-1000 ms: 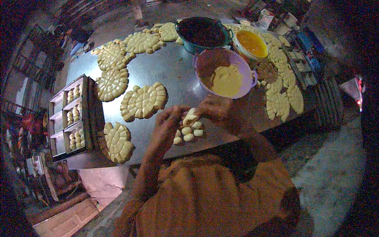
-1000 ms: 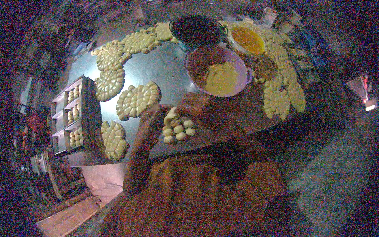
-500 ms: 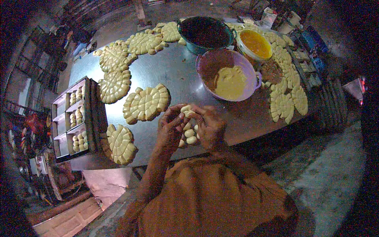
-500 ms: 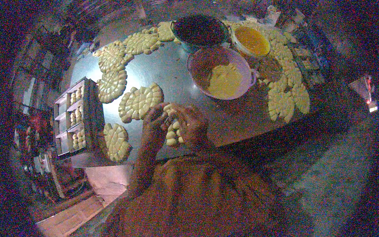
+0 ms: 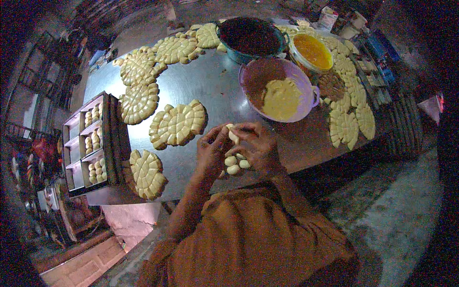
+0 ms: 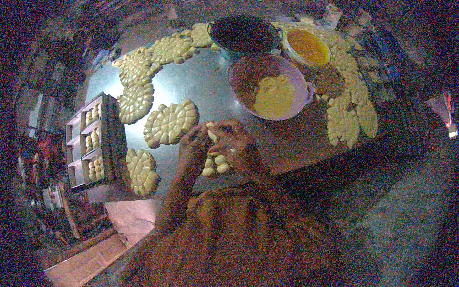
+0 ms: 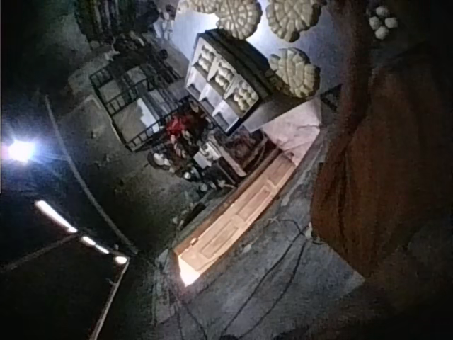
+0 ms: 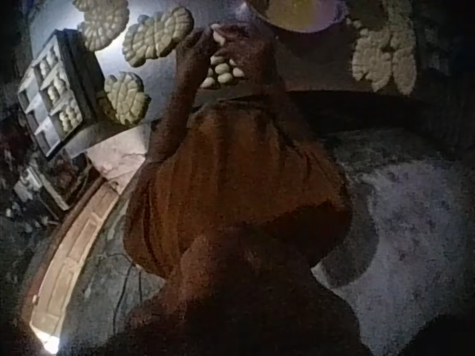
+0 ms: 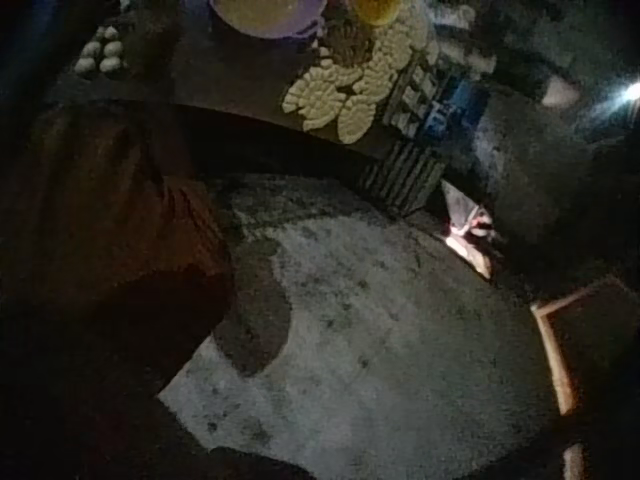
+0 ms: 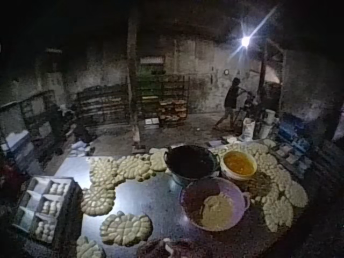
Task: The person shapes dough pieces by hand and places them into metal baking trays.
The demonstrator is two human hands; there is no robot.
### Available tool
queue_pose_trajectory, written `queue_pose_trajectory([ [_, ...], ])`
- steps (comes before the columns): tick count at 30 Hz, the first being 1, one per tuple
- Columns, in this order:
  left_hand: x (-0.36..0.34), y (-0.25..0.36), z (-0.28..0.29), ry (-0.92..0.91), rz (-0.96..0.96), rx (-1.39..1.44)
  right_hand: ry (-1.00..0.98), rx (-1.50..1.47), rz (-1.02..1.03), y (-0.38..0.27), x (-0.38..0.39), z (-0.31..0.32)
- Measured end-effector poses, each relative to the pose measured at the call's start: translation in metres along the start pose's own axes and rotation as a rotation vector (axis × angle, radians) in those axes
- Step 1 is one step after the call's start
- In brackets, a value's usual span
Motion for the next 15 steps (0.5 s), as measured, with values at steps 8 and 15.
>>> queue_pose_trajectory([
  [8,0.005,0.000,-0.003,-0.052,-0.187,-0.287,-0.131,0.337,0.203,0.025,0.019,-0.004],
  [15,0.006,0.015,-0.012,-0.233,-0.349,-0.480,-0.239,-0.014,-0.372,0.049,0.006,0.003],
])
Point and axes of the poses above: each hand's wrist, its own x-axis away from the middle knuckle, its own z-axis out of the back of the hand, y = z × x, the point moved 7 cm from there along -x, towards the middle knuckle, and after that the axes turned 6 degrees about y, right-handed, at the moved point
